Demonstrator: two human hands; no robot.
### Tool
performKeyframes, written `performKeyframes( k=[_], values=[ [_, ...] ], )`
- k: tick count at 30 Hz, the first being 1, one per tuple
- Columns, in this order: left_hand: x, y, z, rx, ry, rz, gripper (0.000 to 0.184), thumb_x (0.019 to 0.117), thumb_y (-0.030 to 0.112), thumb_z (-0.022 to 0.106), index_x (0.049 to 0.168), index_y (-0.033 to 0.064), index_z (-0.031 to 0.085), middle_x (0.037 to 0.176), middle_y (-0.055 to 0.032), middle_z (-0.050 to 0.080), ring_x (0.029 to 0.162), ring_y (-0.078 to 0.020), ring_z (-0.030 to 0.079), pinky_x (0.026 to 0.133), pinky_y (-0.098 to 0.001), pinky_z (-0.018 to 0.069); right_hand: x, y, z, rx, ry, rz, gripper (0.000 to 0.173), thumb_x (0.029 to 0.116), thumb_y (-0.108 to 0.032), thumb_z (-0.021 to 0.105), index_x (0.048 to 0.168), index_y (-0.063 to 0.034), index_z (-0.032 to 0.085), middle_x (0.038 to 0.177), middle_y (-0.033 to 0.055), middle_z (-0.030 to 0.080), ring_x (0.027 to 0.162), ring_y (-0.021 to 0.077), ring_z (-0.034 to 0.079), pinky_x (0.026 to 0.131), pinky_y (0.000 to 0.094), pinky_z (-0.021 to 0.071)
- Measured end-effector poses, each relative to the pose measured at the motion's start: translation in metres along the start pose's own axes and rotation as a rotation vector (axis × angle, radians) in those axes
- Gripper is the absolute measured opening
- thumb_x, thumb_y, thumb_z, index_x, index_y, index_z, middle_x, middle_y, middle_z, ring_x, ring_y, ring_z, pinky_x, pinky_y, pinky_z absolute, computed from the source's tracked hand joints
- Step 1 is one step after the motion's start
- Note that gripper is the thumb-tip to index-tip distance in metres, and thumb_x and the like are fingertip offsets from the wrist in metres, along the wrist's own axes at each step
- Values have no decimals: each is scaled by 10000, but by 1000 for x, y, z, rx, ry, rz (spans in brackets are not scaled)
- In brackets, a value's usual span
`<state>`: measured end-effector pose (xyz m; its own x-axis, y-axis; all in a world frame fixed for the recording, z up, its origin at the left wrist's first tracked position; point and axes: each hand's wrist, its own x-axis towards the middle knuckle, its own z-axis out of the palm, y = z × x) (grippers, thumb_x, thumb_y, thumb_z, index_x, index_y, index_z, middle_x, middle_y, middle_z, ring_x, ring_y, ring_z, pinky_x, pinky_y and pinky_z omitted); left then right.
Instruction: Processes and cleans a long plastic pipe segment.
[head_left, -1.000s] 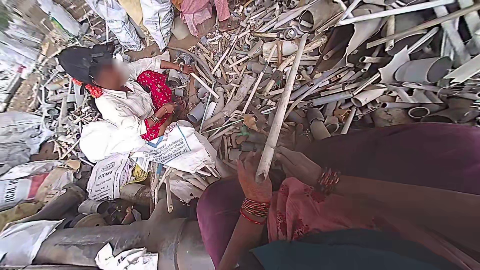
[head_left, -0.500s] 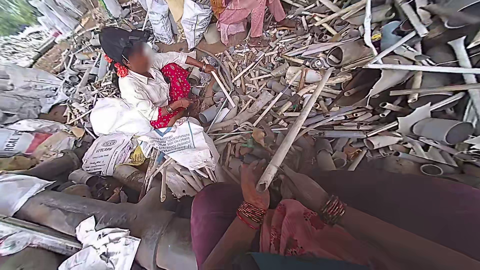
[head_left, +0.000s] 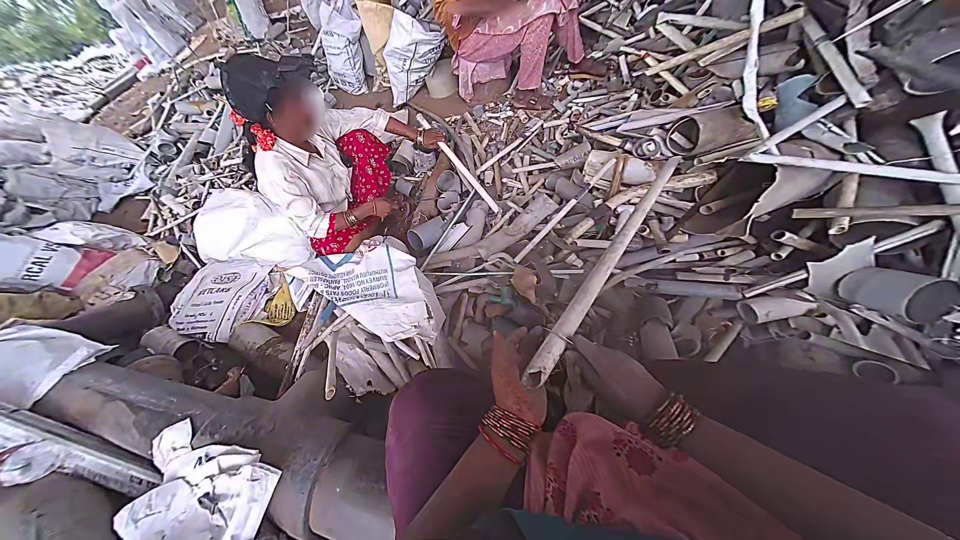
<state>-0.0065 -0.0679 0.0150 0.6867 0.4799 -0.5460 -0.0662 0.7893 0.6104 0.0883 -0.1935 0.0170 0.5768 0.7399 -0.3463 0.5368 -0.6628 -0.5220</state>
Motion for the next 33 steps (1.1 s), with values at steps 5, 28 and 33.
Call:
performKeyframes(
  k=[5,28,33],
  values=[
    [0,0,-2,20,-8,-2,656,1108,469,88,1390,-17,427,1162,-130,670,985,-154,671,816,-299,546,22,29,-23,-45,-20,193,434,1140,-275,342,1358,54,522,1158,338,658,1122,509,654,940,635,491],
    [3,-2,-6,81,-55,47,608,1113,418,105,1323,-26,463,1121,-94,687,971,-125,683,811,-278,554,-5,10,-18,72,-120,21,550,1131,-392,297,1361,46,538,1126,326,664,1077,509,661,911,640,489],
    [2,0,-7,98,-61,25,627,1108,436,87,1327,-12,468,1127,-89,691,985,-127,683,822,-288,553,20,36,-36,13,-49,208,585,1140,-372,189,1410,44,499,1266,349,620,1207,527,603,1001,653,429]
  ],
)
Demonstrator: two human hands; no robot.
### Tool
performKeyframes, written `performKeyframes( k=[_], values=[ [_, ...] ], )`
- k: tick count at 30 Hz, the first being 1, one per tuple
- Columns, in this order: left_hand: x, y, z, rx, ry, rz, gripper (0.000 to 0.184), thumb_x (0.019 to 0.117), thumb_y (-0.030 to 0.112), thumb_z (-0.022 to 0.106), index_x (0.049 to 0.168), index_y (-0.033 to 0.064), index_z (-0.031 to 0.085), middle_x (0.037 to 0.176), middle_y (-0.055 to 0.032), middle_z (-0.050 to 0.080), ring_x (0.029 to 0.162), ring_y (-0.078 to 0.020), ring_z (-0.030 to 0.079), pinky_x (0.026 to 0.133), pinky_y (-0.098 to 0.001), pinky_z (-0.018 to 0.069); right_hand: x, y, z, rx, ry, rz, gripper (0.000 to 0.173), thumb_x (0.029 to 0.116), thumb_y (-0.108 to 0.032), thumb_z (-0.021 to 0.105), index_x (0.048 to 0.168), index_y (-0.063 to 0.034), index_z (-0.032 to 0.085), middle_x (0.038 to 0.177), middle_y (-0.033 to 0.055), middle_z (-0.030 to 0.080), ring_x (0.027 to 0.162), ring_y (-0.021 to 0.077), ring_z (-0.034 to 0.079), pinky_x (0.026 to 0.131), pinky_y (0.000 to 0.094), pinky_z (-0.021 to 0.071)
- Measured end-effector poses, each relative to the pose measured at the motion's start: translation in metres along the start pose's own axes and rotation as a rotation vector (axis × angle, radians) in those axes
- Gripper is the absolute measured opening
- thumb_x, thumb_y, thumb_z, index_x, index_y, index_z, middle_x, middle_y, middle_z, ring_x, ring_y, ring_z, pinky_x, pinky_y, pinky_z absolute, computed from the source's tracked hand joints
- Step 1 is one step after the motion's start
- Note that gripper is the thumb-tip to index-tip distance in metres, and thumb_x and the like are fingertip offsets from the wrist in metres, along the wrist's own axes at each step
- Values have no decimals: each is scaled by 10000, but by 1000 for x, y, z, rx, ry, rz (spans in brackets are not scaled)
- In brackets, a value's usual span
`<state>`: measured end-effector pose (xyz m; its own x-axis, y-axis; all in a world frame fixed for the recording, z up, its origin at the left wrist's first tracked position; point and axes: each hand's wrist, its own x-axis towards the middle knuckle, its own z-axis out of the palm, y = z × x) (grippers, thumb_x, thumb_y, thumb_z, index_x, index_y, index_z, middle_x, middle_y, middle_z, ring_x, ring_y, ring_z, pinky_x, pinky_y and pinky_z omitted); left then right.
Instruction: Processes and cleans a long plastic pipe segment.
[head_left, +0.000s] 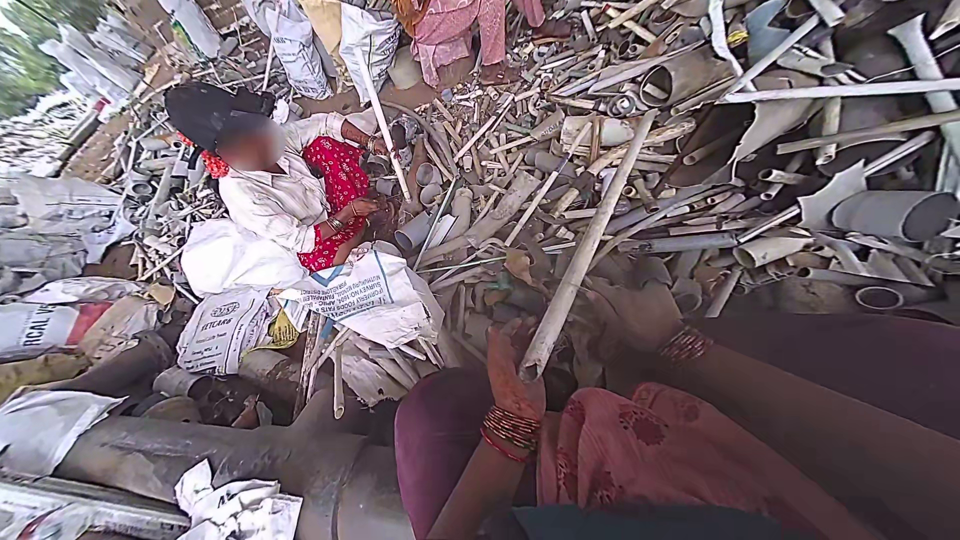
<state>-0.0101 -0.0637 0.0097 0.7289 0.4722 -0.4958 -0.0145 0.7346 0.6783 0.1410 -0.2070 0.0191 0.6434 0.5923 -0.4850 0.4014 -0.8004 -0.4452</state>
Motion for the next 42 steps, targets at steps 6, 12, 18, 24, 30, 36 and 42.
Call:
performKeyframes(
  k=[6,12,18,24,30,36,42],
  values=[
    [2,0,-2,48,-30,54,609,1113,407,92,1317,-37,455,1141,-98,682,992,-128,684,815,-292,561,-18,-4,15,50,52,-183,638,1117,-395,187,1349,57,574,1204,347,655,1139,541,633,945,664,451],
    [2,2,-3,50,20,16,598,1114,424,113,1310,-8,477,1144,-98,692,1011,-153,686,830,-328,563,5,13,26,180,102,-245,633,1082,-451,279,1159,35,677,1030,283,697,1020,474,676,866,662,472],
    [4,1,-1,50,25,9,565,1110,415,145,1310,21,497,1122,-83,695,1005,-147,685,813,-318,567,7,28,14,248,28,-88,580,1109,-438,338,1142,41,663,1011,269,668,993,431,651,878,632,453],
    [-5,8,6,114,9,36,595,1120,369,130,1346,-98,420,1171,-134,665,999,-123,686,797,-297,565,-13,-6,22,144,-37,-273,636,1094,-460,297,1147,56,665,1048,303,684,1032,488,661,885,659,457],
    [-4,-2,1,207,14,-38,684,1090,480,73,1392,-3,451,1296,-124,613,1119,-185,637,899,-366,548,14,36,21,135,127,-121,626,1105,-492,318,1085,1,703,961,226,710,967,420,698,825,631,507],
    [0,-1,-5,149,-25,-61,675,1091,498,97,1411,-3,415,1263,-113,605,1089,-179,635,904,-375,542,-12,-3,36,152,5,-404,581,1108,-434,342,1023,26,686,861,195,673,857,366,678,742,566,495],
    [-4,-1,0,170,-23,-94,544,1111,409,158,1352,27,462,1110,-69,672,910,-153,698,788,-331,596,40,62,16,299,117,9,638,1127,-452,266,1154,37,674,1067,266,694,1054,438,675,906,652,479]
  ],
)
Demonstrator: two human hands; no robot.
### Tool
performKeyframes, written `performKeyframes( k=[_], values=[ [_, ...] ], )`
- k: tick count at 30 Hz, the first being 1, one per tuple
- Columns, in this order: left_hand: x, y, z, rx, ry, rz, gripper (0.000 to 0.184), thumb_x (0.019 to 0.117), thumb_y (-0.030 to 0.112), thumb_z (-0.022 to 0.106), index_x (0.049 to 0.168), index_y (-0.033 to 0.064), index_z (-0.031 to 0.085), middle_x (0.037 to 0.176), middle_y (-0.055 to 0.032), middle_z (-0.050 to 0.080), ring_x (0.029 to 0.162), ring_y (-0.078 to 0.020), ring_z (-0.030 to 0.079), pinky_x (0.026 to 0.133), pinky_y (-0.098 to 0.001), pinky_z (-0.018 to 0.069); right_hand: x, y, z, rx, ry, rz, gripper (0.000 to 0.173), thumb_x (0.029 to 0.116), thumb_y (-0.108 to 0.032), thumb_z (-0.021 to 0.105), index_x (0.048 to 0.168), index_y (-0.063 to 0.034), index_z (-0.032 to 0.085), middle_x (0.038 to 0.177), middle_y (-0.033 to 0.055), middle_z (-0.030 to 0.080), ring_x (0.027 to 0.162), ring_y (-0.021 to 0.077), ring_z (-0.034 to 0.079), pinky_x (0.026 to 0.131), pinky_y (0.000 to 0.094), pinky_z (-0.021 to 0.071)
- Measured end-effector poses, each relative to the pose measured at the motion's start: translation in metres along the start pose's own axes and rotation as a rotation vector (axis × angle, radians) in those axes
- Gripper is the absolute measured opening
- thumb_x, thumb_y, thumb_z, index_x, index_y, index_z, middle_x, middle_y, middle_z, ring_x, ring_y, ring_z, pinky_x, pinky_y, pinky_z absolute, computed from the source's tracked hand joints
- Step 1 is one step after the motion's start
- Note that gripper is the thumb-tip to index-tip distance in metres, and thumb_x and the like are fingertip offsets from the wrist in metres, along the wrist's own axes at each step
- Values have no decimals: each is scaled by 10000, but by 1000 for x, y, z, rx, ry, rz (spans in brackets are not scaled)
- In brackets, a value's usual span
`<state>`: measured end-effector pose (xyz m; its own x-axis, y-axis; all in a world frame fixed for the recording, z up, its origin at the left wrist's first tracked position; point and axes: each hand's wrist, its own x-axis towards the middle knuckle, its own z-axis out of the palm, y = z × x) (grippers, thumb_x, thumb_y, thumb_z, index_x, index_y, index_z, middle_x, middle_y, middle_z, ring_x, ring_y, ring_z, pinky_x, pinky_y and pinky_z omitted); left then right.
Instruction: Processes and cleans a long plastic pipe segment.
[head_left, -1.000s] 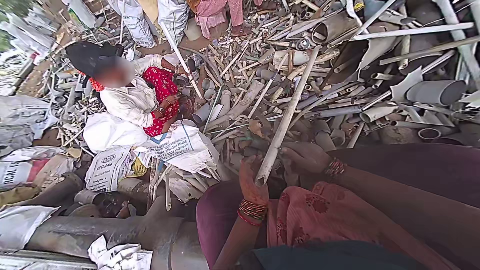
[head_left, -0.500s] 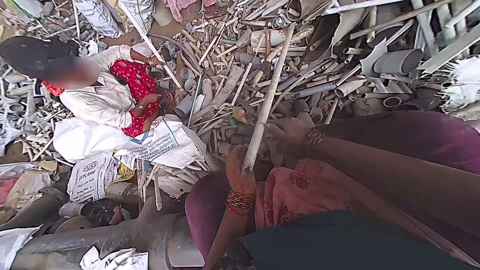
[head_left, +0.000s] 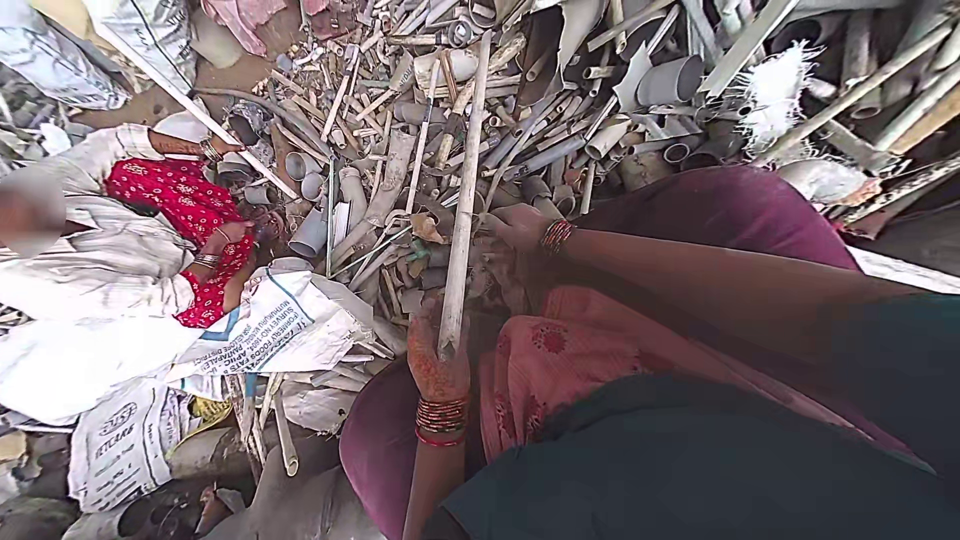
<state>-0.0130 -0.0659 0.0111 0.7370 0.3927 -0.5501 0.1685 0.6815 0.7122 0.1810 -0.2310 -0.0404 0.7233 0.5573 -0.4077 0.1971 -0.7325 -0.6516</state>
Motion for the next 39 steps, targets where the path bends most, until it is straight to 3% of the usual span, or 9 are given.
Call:
performKeyframes(
  k=[5,10,14,18,20,23,28,34,39],
  values=[
    [-2,12,-2,50,-142,-272,430,1114,245,191,1238,32,544,985,-75,748,670,-85,698,584,-219,578,-26,-26,16,-8,-105,-128,598,1135,-424,268,1265,13,654,1068,240,706,1046,401,682,919,606,490],
    [9,18,-22,-37,-486,-575,336,1092,210,234,1122,89,546,667,55,552,397,20,442,384,-110,403,-24,-31,9,-105,-121,-136,586,1121,-473,317,1142,-13,681,1015,206,704,995,381,689,857,600,504],
    [-9,26,-3,890,-290,-282,325,1045,109,478,1356,36,420,697,22,438,448,-14,350,399,-166,325,-7,-7,-12,-154,-73,21,634,1124,-479,272,1218,13,660,1112,246,695,1102,418,670,923,624,491],
    [-15,36,2,1414,-170,-148,579,1033,207,599,1524,7,367,945,-159,630,653,-185,602,627,-363,537,-25,-17,-4,-122,-98,7,605,1129,-455,286,1284,4,650,1151,250,698,1127,417,668,953,615,488],
    [-14,38,0,1423,-156,-143,550,1033,185,591,1509,3,385,941,-155,637,661,-182,614,634,-352,538,-40,-34,11,-72,-186,-82,585,1133,-436,298,1347,-8,634,1158,250,697,1125,408,662,977,597,475],
    [-13,32,-8,1399,-172,-126,445,1057,166,528,1453,-19,443,998,-155,647,690,-167,616,629,-329,525,-48,-41,38,-60,-257,-278,651,1124,-463,297,1177,78,655,1074,289,681,1059,440,661,922,637,460],
    [-13,34,-9,1329,-164,-158,459,1054,111,522,1487,2,414,1178,-201,648,858,-222,670,717,-385,558,-23,-32,20,-176,-188,-97,557,1134,-412,319,1239,25,647,1108,245,690,1073,415,671,901,603,495],
    [-5,26,-6,1181,-230,-232,330,1019,156,544,1267,-61,521,842,-67,543,627,-88,503,583,-246,448,-25,-27,19,-90,-85,-23,595,1135,-426,288,1250,24,659,1087,254,707,1065,420,688,917,613,503],
    [-12,25,8,928,-85,-312,277,1116,120,350,1247,-93,468,845,-105,606,592,-105,627,531,-232,550,-56,-67,30,-166,-341,-145,643,1123,-476,295,1139,50,663,1040,250,688,1033,425,675,848,625,499]
  ],
)
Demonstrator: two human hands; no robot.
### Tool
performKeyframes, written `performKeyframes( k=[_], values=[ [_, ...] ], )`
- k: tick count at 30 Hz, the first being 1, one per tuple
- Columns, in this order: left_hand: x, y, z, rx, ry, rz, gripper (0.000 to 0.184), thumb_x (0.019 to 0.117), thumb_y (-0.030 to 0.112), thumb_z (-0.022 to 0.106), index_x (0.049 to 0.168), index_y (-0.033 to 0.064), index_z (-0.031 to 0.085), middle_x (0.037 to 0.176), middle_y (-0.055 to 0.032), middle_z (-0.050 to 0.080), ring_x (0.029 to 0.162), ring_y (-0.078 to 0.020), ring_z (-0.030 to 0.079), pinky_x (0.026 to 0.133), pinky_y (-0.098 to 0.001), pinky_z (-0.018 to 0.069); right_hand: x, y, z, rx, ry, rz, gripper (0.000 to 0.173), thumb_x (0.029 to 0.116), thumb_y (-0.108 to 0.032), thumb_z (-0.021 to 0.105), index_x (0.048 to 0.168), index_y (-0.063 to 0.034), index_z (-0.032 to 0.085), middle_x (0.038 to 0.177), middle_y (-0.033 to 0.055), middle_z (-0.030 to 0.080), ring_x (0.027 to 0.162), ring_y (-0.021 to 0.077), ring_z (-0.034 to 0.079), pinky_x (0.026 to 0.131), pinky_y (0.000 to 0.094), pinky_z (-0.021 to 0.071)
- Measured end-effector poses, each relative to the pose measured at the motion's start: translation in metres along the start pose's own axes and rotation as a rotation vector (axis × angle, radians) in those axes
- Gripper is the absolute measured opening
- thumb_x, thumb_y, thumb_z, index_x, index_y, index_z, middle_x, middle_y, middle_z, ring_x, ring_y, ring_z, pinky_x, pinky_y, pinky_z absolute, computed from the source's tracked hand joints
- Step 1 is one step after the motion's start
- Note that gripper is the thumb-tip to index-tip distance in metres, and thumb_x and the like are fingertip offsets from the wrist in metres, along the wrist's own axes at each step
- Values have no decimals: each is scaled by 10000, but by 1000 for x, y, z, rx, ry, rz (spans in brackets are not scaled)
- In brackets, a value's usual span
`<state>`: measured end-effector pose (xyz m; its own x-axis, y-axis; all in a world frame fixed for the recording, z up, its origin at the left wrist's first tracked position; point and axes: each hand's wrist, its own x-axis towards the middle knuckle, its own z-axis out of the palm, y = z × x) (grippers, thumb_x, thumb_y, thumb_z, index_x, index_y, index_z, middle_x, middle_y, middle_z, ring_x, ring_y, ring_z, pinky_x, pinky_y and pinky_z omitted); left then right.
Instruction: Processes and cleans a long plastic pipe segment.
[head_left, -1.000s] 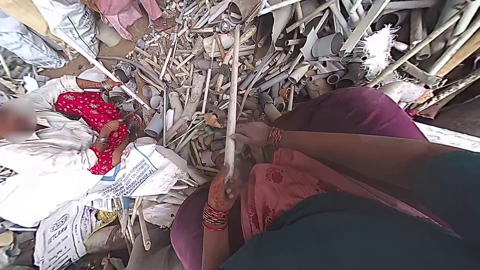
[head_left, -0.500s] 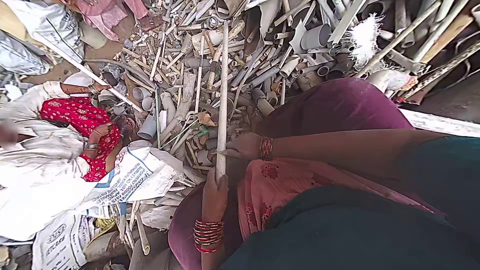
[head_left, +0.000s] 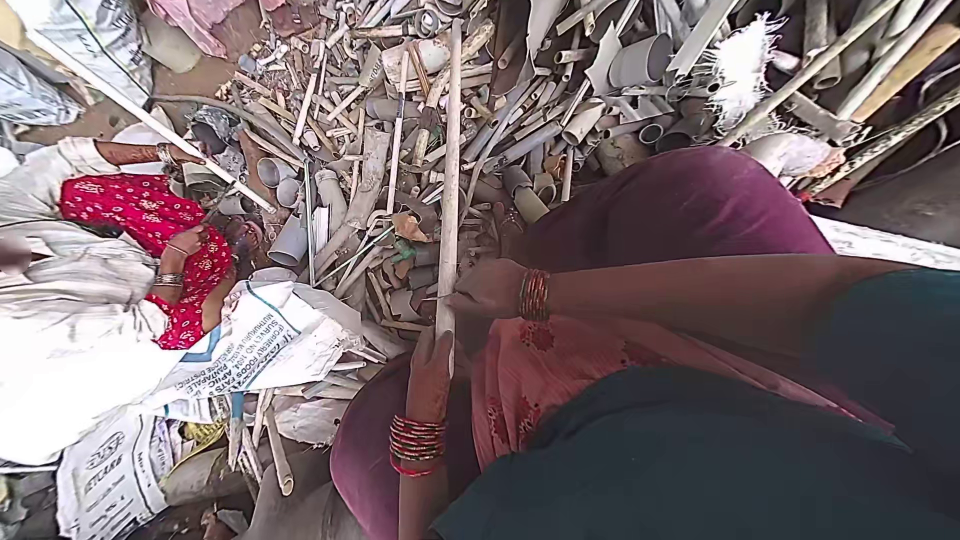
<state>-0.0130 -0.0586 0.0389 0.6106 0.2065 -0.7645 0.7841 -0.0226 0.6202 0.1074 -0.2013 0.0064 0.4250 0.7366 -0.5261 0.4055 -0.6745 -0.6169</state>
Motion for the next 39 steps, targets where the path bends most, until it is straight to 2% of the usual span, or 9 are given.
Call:
performKeyframes(
  k=[3,8,12,15,21,26,29,33,39],
  values=[
    [1,-4,2,-83,-37,26,274,1107,92,309,1256,-92,447,917,-117,645,623,-115,662,553,-246,575,7,18,-17,-67,69,94,601,1120,-464,332,1142,25,680,1055,236,699,1036,414,682,843,614,503],
    [6,-8,1,-51,-110,79,233,1054,55,462,1249,-72,464,925,-111,654,635,-128,675,586,-270,598,20,60,-48,-79,167,332,642,1130,-458,254,1165,55,638,1109,268,681,1099,434,669,877,620,501],
    [9,-5,3,-8,-30,82,318,986,10,586,1252,-89,443,977,-148,619,660,-127,667,568,-262,584,29,51,19,-85,249,5,568,1103,-438,341,1016,-4,697,919,207,701,892,397,704,702,593,535],
    [13,-13,-1,28,60,120,415,934,8,649,1277,-81,431,967,-132,586,623,-98,612,550,-241,542,-1,2,1,-5,-30,30,608,1124,-465,312,1184,33,656,1069,248,687,1045,433,672,848,624,496],
    [18,-15,0,18,-77,116,264,1030,82,519,1245,-60,460,697,-4,492,482,-30,477,472,-163,446,27,64,-38,-36,178,269,619,1125,-469,267,1230,1,655,1131,250,693,1105,424,674,892,630,505],
    [16,-10,10,130,-147,96,310,1082,160,472,1303,-55,447,729,-15,487,526,-57,496,512,-202,471,33,87,-39,118,263,305,637,1136,-446,230,1306,24,625,1197,272,677,1161,435,653,965,629,480],
    [11,0,14,132,-89,53,266,1101,187,442,1242,-36,476,725,-18,475,510,-50,464,484,-183,434,30,66,-21,122,257,184,590,1133,-428,292,1200,23,667,1077,248,700,1059,421,681,900,618,500],
    [16,-10,8,116,-25,113,285,1107,236,424,1161,-27,520,663,5,453,477,-44,446,462,-188,421,30,54,-21,98,182,120,593,1129,-450,304,1240,12,660,1143,242,695,1116,410,665,950,620,480],
    [2,-10,-7,232,6,155,326,1084,215,477,1303,-27,480,650,8,433,488,-68,446,478,-225,425,36,92,-42,220,344,285,647,1130,-473,245,1280,16,642,1209,268,678,1182,434,645,984,643,466]
  ],
)
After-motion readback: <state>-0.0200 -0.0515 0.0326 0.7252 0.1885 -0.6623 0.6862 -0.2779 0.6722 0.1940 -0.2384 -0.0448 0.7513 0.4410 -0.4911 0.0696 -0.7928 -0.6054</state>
